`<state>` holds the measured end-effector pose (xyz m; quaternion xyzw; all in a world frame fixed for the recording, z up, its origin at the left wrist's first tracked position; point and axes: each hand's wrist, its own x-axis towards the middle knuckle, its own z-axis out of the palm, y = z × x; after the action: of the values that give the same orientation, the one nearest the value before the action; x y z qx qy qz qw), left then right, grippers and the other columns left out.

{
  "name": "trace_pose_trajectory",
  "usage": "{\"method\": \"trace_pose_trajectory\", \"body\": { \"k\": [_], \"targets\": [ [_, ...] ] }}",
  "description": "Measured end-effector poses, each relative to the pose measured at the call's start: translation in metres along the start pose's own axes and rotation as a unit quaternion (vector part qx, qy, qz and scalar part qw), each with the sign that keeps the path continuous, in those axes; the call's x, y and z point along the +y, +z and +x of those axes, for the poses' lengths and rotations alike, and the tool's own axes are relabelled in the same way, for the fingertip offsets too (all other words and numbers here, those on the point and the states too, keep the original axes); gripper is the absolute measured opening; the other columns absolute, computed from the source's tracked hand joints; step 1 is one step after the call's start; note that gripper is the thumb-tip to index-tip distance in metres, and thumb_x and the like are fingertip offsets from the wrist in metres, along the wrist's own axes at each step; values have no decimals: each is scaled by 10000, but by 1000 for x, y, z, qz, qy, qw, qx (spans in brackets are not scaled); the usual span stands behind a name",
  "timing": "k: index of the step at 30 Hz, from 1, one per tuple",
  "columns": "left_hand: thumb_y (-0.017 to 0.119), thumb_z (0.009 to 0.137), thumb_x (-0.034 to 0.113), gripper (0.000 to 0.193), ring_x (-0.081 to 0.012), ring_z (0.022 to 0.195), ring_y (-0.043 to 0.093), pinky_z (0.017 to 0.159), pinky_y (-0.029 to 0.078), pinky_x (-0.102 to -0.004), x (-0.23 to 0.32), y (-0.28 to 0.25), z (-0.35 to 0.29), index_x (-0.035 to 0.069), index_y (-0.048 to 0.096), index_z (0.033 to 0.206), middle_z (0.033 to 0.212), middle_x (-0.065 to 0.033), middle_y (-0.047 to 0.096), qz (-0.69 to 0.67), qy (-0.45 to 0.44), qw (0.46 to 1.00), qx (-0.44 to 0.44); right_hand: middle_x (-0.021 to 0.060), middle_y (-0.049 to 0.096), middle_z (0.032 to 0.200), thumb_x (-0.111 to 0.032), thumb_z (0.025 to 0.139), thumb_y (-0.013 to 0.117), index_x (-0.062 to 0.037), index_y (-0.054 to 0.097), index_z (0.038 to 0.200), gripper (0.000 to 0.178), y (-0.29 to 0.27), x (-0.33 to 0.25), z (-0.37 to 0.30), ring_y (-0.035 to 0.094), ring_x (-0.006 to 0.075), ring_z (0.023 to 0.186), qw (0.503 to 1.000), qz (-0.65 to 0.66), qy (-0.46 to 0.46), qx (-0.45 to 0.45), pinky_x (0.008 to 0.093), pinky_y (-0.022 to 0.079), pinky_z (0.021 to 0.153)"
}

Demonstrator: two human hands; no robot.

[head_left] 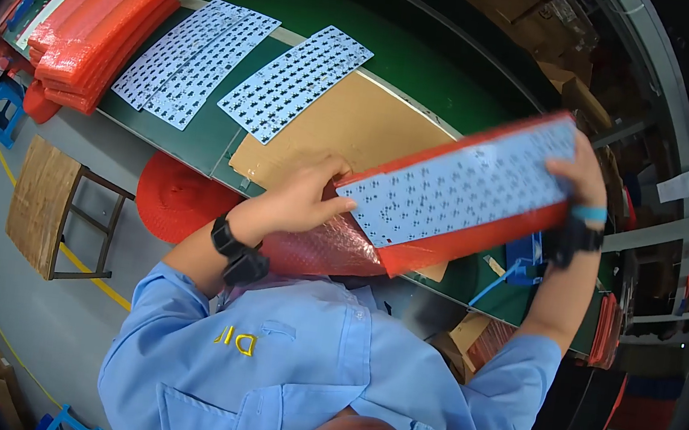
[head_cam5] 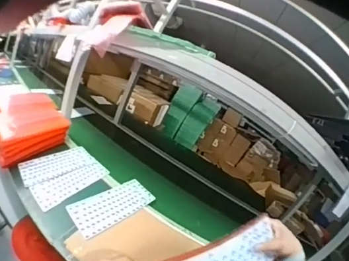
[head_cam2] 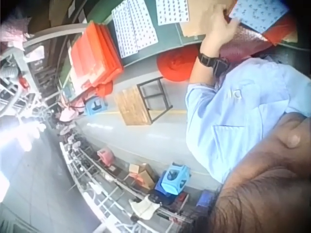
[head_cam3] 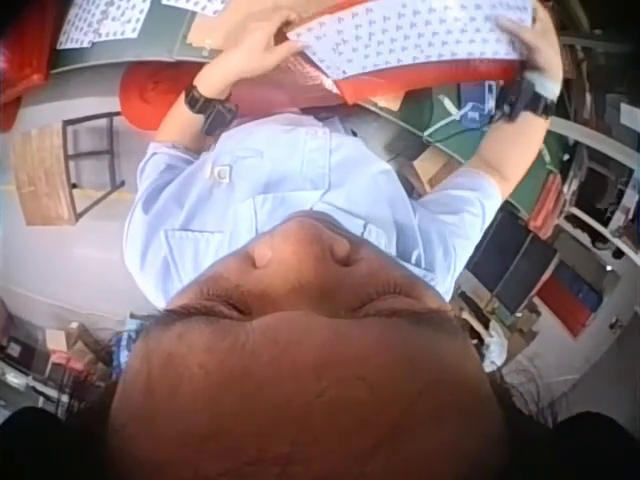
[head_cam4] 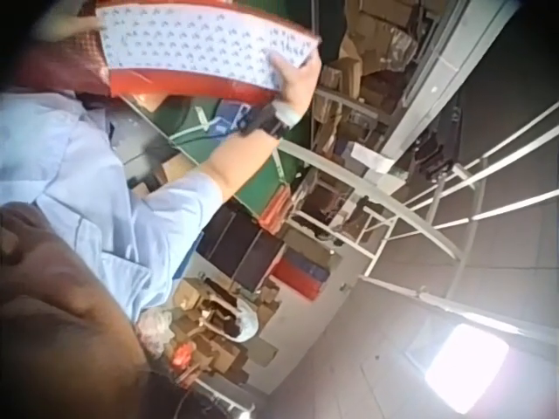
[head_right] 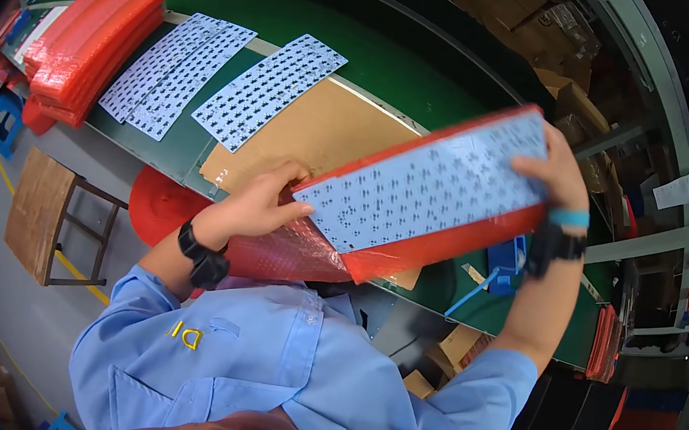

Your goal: The person wraps circuit boards in red bubble wrap by placing each board onto a sheet, folding it over, and securing it with tape. The wrapped boards are then stacked on the side of the workstation, and the process is repeated.

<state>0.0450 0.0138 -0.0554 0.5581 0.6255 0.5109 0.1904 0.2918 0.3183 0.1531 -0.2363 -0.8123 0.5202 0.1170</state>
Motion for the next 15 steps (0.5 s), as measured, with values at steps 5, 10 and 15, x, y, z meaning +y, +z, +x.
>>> {"method": "trace_pose_trajectory", "body": {
  "k": [5,10,15],
  "targets": [
    [780,796,112,277,-291,756,648,652,510,-364,26,-13,-30,19,601,986,858,-112,643,23,136,990,30,142,692,1008,-187,625,895,-39,610,1040,525,20,16,-97,637,234,816,985,-14,-166,42,313,524,731],
    [787,786,83,257,-278,708,644,603,498,-337,22,-14,-30,28,623,975,822,-109,638,8,180,983,19,193,692,864,-187,626,892,-90,455,691,453,53,41,-143,599,224,691,940,-26,-338,36,317,457,585],
    [795,766,60,272,-267,705,641,607,497,-334,36,-7,-37,24,638,985,798,-111,635,-21,172,985,27,211,697,810,-191,624,898,-83,491,665,423,59,41,-169,608,243,665,930,-53,-352,90,333,449,566]
  ]
}}
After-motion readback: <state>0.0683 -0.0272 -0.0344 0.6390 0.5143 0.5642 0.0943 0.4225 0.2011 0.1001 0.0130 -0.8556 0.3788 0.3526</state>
